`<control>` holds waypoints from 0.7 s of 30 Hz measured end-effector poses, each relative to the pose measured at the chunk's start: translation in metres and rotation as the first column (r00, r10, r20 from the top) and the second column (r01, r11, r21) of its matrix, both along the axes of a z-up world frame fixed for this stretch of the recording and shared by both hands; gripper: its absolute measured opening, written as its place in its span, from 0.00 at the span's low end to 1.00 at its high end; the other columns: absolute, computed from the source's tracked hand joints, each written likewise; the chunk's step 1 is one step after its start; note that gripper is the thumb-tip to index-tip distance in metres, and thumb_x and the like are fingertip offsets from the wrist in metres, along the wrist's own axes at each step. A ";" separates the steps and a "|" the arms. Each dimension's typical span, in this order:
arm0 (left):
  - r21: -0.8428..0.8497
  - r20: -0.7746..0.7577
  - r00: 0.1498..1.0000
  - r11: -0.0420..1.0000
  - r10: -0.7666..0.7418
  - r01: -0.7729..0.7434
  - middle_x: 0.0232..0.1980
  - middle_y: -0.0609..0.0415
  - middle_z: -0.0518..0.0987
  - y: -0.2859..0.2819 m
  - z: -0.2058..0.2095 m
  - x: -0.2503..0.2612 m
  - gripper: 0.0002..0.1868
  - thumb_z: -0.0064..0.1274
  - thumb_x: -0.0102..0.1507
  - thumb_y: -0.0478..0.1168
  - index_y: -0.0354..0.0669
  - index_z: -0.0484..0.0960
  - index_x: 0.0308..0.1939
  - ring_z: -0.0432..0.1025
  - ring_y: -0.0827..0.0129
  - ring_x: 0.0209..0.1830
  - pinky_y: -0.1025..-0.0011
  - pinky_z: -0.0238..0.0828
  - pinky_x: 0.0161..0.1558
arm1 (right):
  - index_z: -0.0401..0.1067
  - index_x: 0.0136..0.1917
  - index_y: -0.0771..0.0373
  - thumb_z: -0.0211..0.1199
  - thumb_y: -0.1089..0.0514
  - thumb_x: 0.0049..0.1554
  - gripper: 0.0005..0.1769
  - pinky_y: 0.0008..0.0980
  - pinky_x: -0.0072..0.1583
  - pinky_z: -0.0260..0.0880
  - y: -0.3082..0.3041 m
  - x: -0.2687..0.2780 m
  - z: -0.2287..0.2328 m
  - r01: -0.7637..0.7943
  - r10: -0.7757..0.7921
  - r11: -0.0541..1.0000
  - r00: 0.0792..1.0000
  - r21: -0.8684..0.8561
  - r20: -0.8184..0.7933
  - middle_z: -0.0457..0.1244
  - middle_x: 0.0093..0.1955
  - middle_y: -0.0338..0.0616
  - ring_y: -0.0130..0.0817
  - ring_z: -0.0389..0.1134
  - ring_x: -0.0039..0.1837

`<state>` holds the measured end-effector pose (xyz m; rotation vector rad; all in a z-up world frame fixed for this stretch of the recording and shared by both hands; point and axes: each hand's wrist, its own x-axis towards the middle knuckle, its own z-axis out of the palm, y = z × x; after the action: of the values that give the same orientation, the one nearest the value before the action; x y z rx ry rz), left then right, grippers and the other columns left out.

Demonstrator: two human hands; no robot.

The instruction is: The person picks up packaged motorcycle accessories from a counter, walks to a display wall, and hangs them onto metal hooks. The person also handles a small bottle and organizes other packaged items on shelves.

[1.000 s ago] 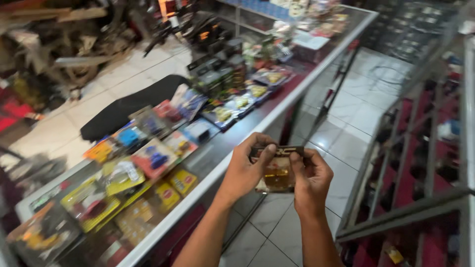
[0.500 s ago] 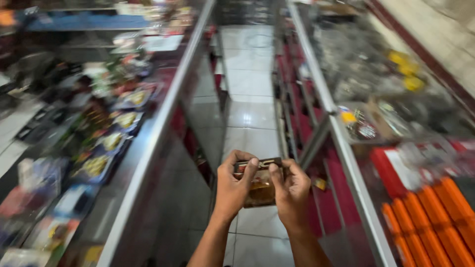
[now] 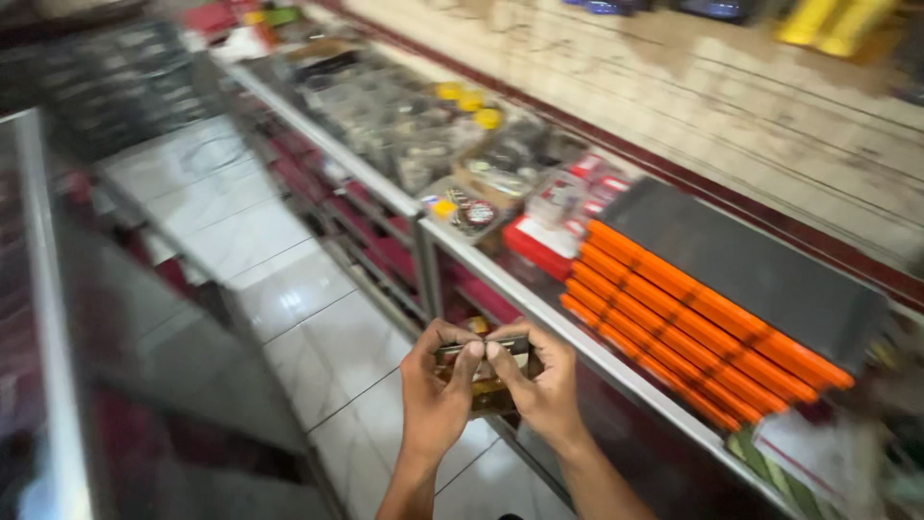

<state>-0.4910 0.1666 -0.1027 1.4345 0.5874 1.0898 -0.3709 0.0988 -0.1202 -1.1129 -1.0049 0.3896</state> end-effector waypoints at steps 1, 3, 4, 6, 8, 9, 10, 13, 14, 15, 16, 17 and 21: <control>0.003 -0.003 0.998 0.998 -0.065 0.065 0.34 0.56 0.80 -0.002 0.003 0.006 0.05 0.56 0.66 0.34 0.35 0.79 0.39 0.76 0.77 0.34 0.76 0.75 0.38 | 0.76 0.47 0.68 0.68 0.60 0.59 0.08 0.23 0.46 0.67 -0.008 0.003 0.000 0.058 -0.058 0.998 0.998 0.003 0.015 0.67 0.41 0.38 0.21 0.66 0.43; -0.007 -0.007 0.983 0.983 -0.183 0.183 0.36 0.56 0.81 -0.011 0.006 0.018 0.06 0.57 0.66 0.36 0.36 0.78 0.40 0.77 0.78 0.36 0.76 0.76 0.39 | 0.75 0.48 0.68 0.67 0.60 0.60 0.07 0.23 0.47 0.68 -0.031 0.010 -0.001 0.143 -0.143 0.990 0.990 -0.011 0.009 0.67 0.42 0.38 0.21 0.67 0.44; 0.027 0.001 0.973 0.972 -0.232 0.232 0.36 0.56 0.81 -0.015 0.008 0.023 0.06 0.57 0.67 0.36 0.36 0.78 0.41 0.76 0.78 0.37 0.77 0.76 0.40 | 0.75 0.48 0.68 0.66 0.60 0.61 0.07 0.22 0.48 0.68 -0.042 0.012 0.000 0.178 -0.178 0.984 0.984 -0.017 0.001 0.67 0.43 0.37 0.20 0.67 0.45; 0.104 0.022 0.946 0.942 -0.323 0.319 0.38 0.56 0.82 -0.024 0.017 0.041 0.08 0.57 0.67 0.37 0.36 0.77 0.44 0.74 0.79 0.38 0.77 0.74 0.41 | 0.74 0.48 0.68 0.65 0.62 0.61 0.06 0.22 0.47 0.67 -0.061 0.017 0.008 0.305 -0.306 0.952 0.952 -0.023 -0.011 0.66 0.43 0.37 0.20 0.66 0.44; 0.100 0.063 0.894 0.894 -0.443 0.436 0.39 0.56 0.82 -0.036 0.029 0.056 0.08 0.57 0.67 0.38 0.36 0.77 0.44 0.75 0.79 0.39 0.77 0.74 0.42 | 0.74 0.48 0.69 0.65 0.63 0.62 0.05 0.21 0.46 0.67 -0.079 0.026 0.020 0.402 -0.402 0.916 0.916 0.006 0.001 0.66 0.43 0.38 0.21 0.66 0.44; 0.102 0.085 0.863 0.866 -0.497 0.489 0.39 0.56 0.82 -0.040 0.035 0.065 0.09 0.58 0.67 0.38 0.36 0.77 0.44 0.75 0.79 0.40 0.77 0.74 0.42 | 0.74 0.48 0.69 0.65 0.63 0.62 0.05 0.21 0.46 0.67 -0.088 0.031 0.027 0.439 -0.439 0.898 0.898 0.033 0.015 0.66 0.43 0.38 0.21 0.67 0.44; 0.125 0.072 0.837 0.837 -0.543 0.533 0.39 0.56 0.81 -0.044 0.041 0.071 0.09 0.58 0.67 0.38 0.36 0.77 0.44 0.75 0.80 0.40 0.78 0.74 0.42 | 0.74 0.48 0.69 0.65 0.64 0.62 0.05 0.21 0.46 0.67 -0.097 0.033 0.033 0.471 -0.472 0.880 0.881 0.056 0.021 0.66 0.43 0.38 0.21 0.67 0.44; 0.182 0.047 0.749 0.743 -0.661 0.644 0.39 0.56 0.80 -0.054 0.060 0.095 0.09 0.58 0.68 0.38 0.36 0.76 0.45 0.74 0.81 0.41 0.78 0.74 0.41 | 0.73 0.49 0.69 0.65 0.64 0.62 0.05 0.20 0.46 0.66 -0.119 0.048 0.052 0.550 -0.559 0.825 0.828 0.130 0.043 0.67 0.45 0.38 0.21 0.66 0.44; 0.203 0.058 0.720 0.714 -0.691 0.670 0.40 0.56 0.80 -0.058 0.067 0.106 0.09 0.58 0.68 0.38 0.36 0.75 0.45 0.74 0.81 0.41 0.78 0.74 0.41 | 0.73 0.49 0.69 0.65 0.64 0.62 0.05 0.21 0.47 0.67 -0.126 0.054 0.059 0.569 -0.585 0.805 0.809 0.172 0.063 0.67 0.45 0.38 0.21 0.67 0.45; 0.225 0.068 0.690 0.685 -0.721 0.693 0.40 0.55 0.80 -0.062 0.075 0.117 0.09 0.58 0.69 0.37 0.36 0.75 0.45 0.74 0.81 0.41 0.78 0.75 0.42 | 0.73 0.49 0.69 0.65 0.64 0.63 0.05 0.21 0.48 0.68 -0.132 0.062 0.066 0.585 -0.611 0.783 0.787 0.213 0.083 0.67 0.45 0.38 0.21 0.67 0.45; 0.271 0.068 0.681 0.670 -0.729 0.690 0.41 0.55 0.80 -0.067 0.082 0.130 0.09 0.57 0.69 0.37 0.35 0.75 0.46 0.74 0.81 0.42 0.78 0.75 0.42 | 0.73 0.49 0.69 0.65 0.64 0.63 0.05 0.21 0.48 0.68 -0.137 0.071 0.072 0.595 -0.633 0.763 0.767 0.255 0.104 0.67 0.45 0.38 0.21 0.67 0.46; 0.317 0.068 0.672 0.655 -0.737 0.686 0.42 0.54 0.81 -0.073 0.090 0.143 0.08 0.57 0.69 0.36 0.35 0.76 0.46 0.75 0.80 0.43 0.78 0.76 0.43 | 0.73 0.50 0.69 0.65 0.64 0.63 0.05 0.21 0.49 0.67 -0.144 0.081 0.078 0.630 -0.672 0.732 0.730 0.260 0.122 0.67 0.46 0.37 0.21 0.66 0.46; 0.507 0.103 0.660 0.610 -0.745 0.609 0.46 0.50 0.81 -0.089 0.123 0.203 0.07 0.58 0.67 0.35 0.33 0.78 0.46 0.79 0.74 0.45 0.75 0.79 0.47 | 0.71 0.53 0.69 0.67 0.64 0.66 0.06 0.20 0.51 0.64 -0.163 0.132 0.098 0.704 -0.775 0.625 0.611 0.337 0.162 0.65 0.46 0.37 0.19 0.64 0.48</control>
<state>-0.2880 0.0775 0.0203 1.6162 -0.4764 0.7867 -0.2385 -0.0642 -0.0219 -1.2804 -0.7144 -0.5994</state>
